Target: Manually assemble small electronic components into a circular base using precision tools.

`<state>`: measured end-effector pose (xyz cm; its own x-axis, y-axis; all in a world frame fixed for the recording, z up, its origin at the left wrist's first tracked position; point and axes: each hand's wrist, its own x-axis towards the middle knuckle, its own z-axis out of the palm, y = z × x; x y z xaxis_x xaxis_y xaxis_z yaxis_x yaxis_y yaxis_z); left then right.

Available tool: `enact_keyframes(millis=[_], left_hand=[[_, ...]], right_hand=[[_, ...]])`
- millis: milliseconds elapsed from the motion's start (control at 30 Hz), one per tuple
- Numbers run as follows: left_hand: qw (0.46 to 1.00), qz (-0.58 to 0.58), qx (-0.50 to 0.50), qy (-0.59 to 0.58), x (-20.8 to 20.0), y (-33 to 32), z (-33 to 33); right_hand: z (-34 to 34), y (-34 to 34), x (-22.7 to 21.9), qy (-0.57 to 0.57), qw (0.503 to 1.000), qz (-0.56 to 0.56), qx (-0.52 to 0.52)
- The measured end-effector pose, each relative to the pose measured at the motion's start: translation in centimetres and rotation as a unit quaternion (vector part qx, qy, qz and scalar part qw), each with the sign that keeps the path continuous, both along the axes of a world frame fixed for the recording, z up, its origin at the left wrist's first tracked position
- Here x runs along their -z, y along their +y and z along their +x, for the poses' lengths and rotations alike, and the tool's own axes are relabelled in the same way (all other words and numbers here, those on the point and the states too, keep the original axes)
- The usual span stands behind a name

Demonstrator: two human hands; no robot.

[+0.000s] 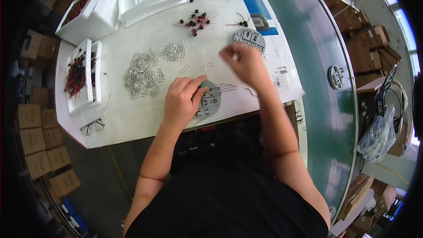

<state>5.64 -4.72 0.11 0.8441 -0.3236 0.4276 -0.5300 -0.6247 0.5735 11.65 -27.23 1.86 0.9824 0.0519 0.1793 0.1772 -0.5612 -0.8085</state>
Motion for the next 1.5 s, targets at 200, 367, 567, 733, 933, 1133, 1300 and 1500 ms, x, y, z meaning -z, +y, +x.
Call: enact_keyframes(millis=[200, 367, 567, 733, 933, 1133, 1300, 1500], left_hand=[[0.997, -0.063, -0.025, -0.021, 1.5, -0.6, -0.6], [0.996, -0.089, -0.021, 0.006, 1.6, -0.4, -0.7], [0.979, -0.139, -0.119, -0.086, -0.5, -0.4, -0.8], [0.956, -0.282, -0.079, 0.022, -4.2, 0.6, -0.9], [0.915, -0.331, 0.033, 0.23, -2.9, 2.3, -2.3], [0.901, -0.351, 0.028, 0.255, -3.4, 2.4, -2.8], [0.952, -0.246, 0.018, 0.179, -3.8, 2.3, -2.1], [0.98, -0.165, -0.005, 0.107, -1.5, 1.6, -2.7]], right_hand=[[11.1, -5.5, -2.9, 0.042, 0.967, -0.241, 0.075], [12.3, -6.3, -1.8, 0.069, 0.964, -0.255, 0.035], [2.5, -1.0, -5.0, 0.079, 0.995, -0.046, -0.035], [-5.2, 1.6, -3.1, 0.15, 0.972, 0.154, -0.094], [-8.7, 2.9, -2.5, 0.141, 0.958, 0.226, -0.103], [-9.7, 3.7, -1.9, 0.117, 0.964, 0.218, -0.095], [-9.8, 3.7, -2.3, 0.104, 0.974, 0.18, -0.089], [-9.6, 2.6, -2.6, 0.029, 0.995, 0.061, -0.073]])
